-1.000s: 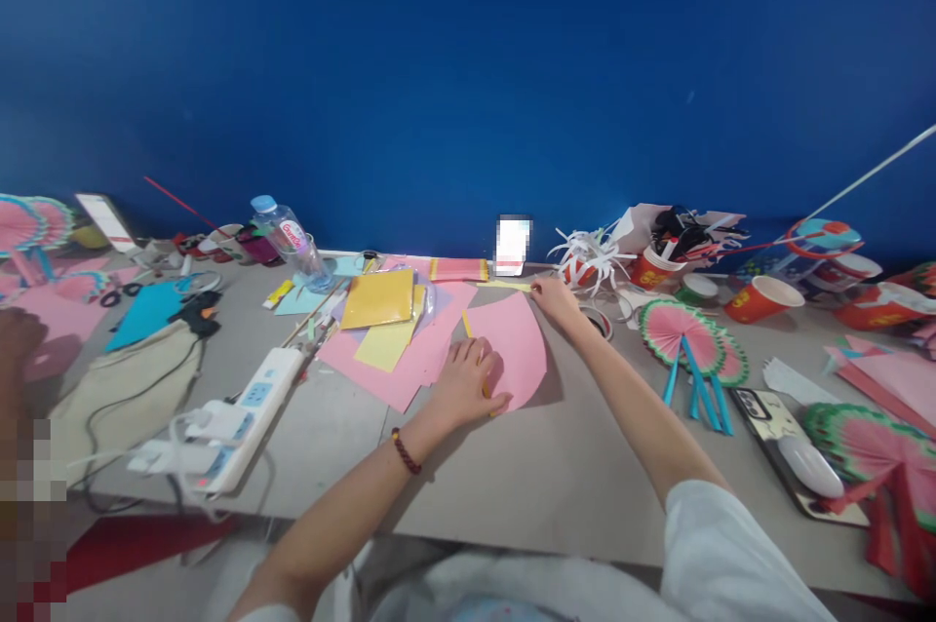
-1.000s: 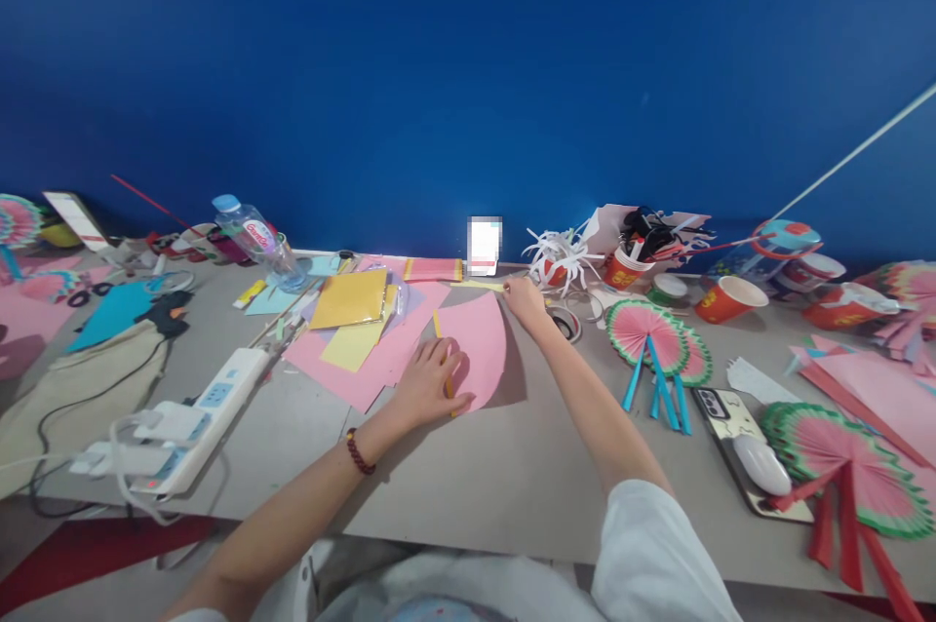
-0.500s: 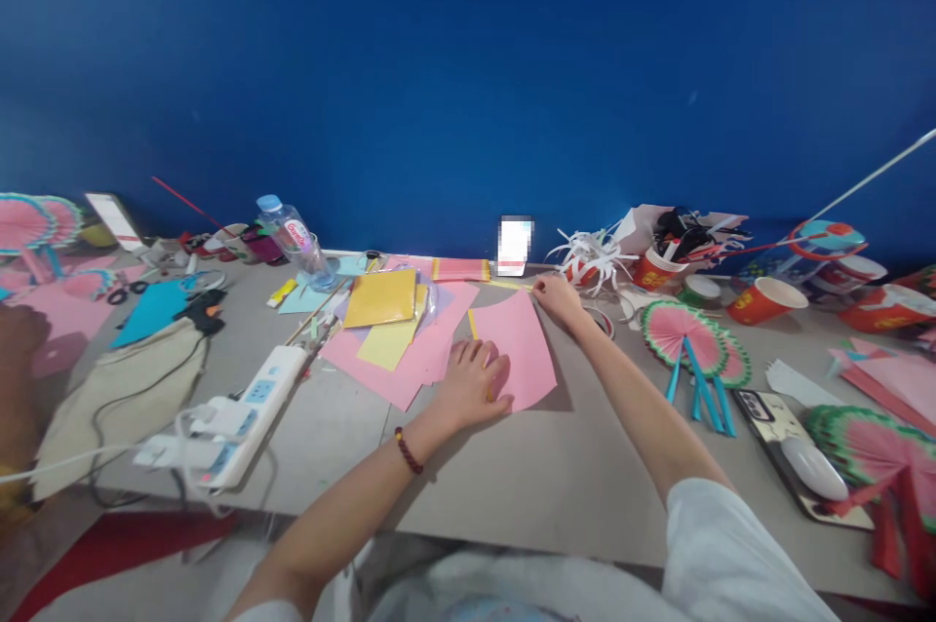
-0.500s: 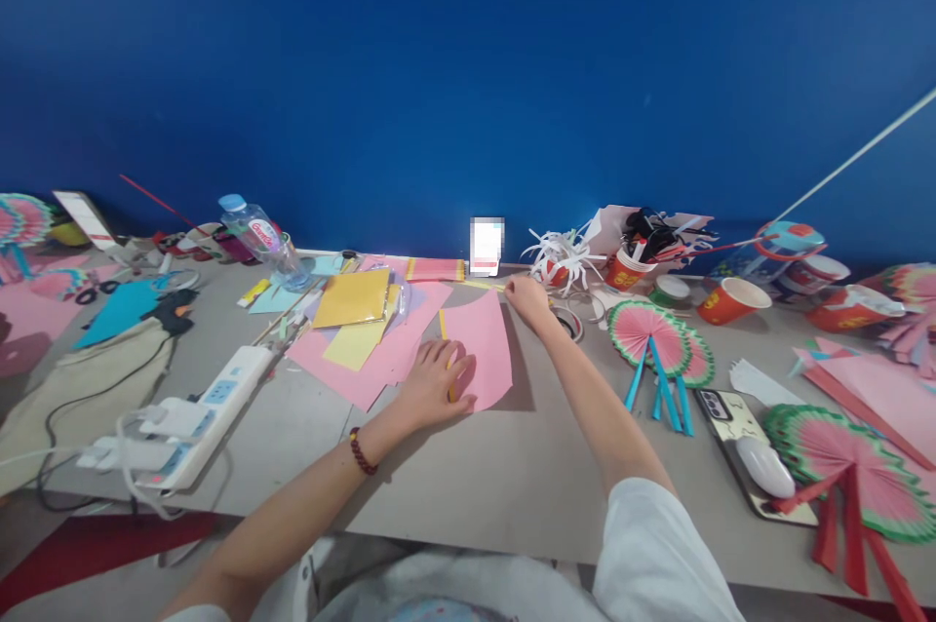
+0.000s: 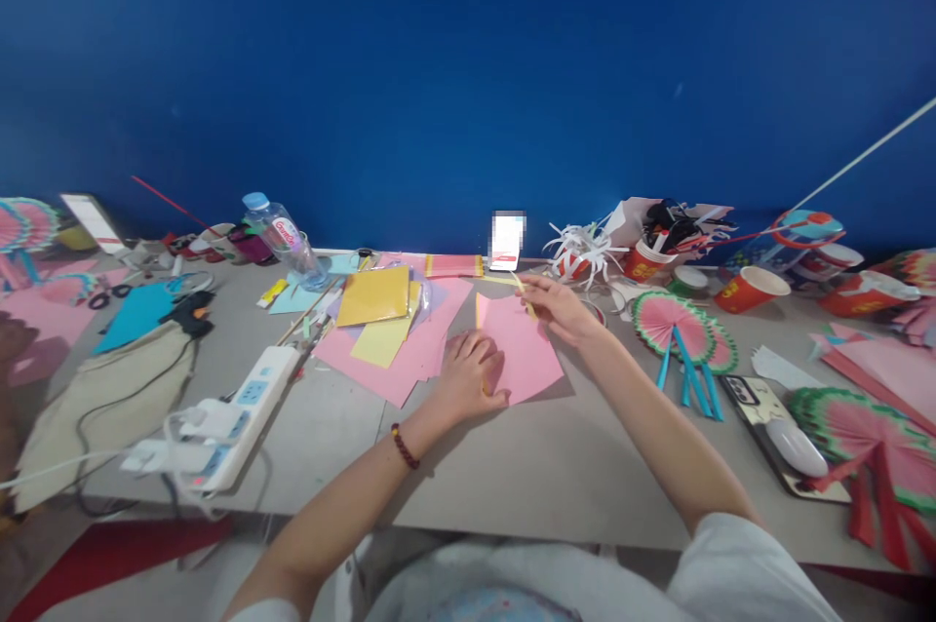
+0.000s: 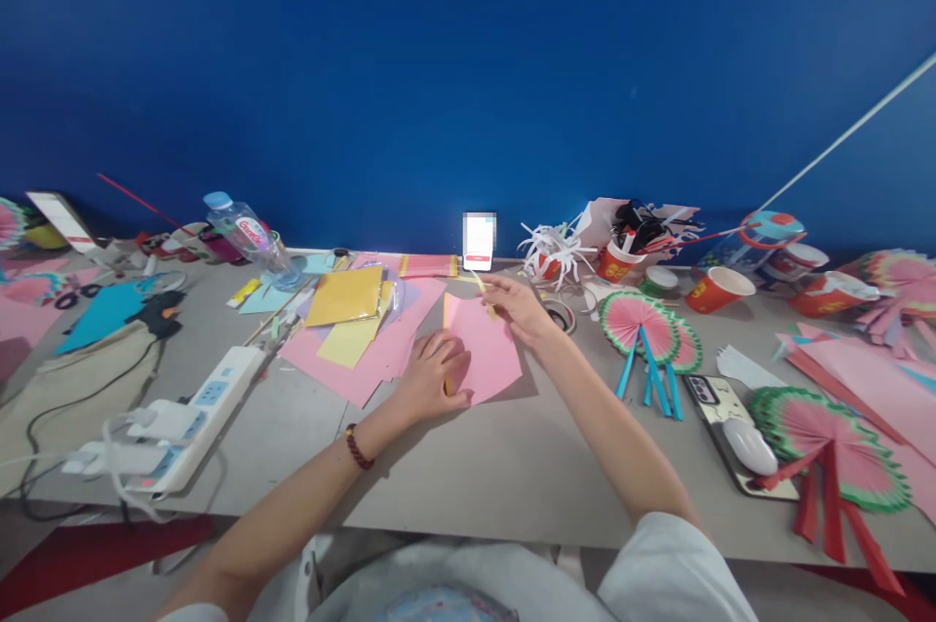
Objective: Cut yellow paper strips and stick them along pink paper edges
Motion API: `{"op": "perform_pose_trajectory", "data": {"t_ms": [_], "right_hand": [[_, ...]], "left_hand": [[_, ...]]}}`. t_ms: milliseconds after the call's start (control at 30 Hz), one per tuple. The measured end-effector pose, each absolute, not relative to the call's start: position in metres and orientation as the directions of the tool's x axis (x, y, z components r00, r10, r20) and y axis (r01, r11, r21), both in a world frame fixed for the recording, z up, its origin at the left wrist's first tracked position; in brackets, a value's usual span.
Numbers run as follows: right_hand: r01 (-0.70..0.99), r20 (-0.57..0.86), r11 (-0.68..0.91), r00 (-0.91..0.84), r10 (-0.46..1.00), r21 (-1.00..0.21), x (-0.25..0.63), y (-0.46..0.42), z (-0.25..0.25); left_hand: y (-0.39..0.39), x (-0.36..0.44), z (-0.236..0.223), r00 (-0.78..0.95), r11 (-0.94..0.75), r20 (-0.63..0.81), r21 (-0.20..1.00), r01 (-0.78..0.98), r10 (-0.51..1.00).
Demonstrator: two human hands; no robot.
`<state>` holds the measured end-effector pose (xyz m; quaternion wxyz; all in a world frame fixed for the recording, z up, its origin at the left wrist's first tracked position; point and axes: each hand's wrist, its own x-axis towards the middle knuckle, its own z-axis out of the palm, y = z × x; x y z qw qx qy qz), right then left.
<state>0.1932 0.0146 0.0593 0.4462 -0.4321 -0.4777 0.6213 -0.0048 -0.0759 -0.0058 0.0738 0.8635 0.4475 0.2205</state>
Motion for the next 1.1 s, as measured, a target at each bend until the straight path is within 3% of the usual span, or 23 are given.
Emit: {"op": "perform_pose_trajectory", "data": {"t_ms": [133,267,667,800,900,1033,1100], "right_hand": [[-0.325,-0.249,-0.345,-0.302,0.920,-0.881,0.171,-0.005,0.049],[-0.385,-0.298,-0.392,-0.282,0.912,-0.836,0.167,-0.015,0.032],[-0.201,-0.300,-0.388,-0.361,0.883,-0.899,0.202,-0.028,-0.002],[-0.208,-0.279,-0.355,-0.320,0.905,-0.912,0.204,-0.027,-0.005],[-0.122,-0.248,-0.292,-0.284,0.926,-0.949,0.199,-0.027,-0.003],[-0.073,-0.068,-0.093,-0.284,0.956,-0.993,0.185,-0.030,0.007],[-0.106,-0.038,-0.076,-0.324,0.945,-0.992,0.178,-0.032,0.011]], "left_hand": [[-0.075,-0.005,-0.008,0.517,-0.586,0.280,0.310,0.749,0.809],[-0.077,-0.003,-0.008,0.521,-0.578,0.256,0.278,0.767,0.814],[-0.092,0.011,-0.006,0.584,-0.644,0.273,0.326,0.692,0.765],[-0.095,0.017,-0.010,0.612,-0.666,0.263,0.343,0.663,0.746],[-0.096,0.018,-0.014,0.632,-0.680,0.256,0.342,0.648,0.731],[-0.096,0.018,-0.017,0.637,-0.684,0.252,0.324,0.653,0.728],[-0.095,0.018,-0.017,0.642,-0.687,0.249,0.325,0.650,0.726]]}}
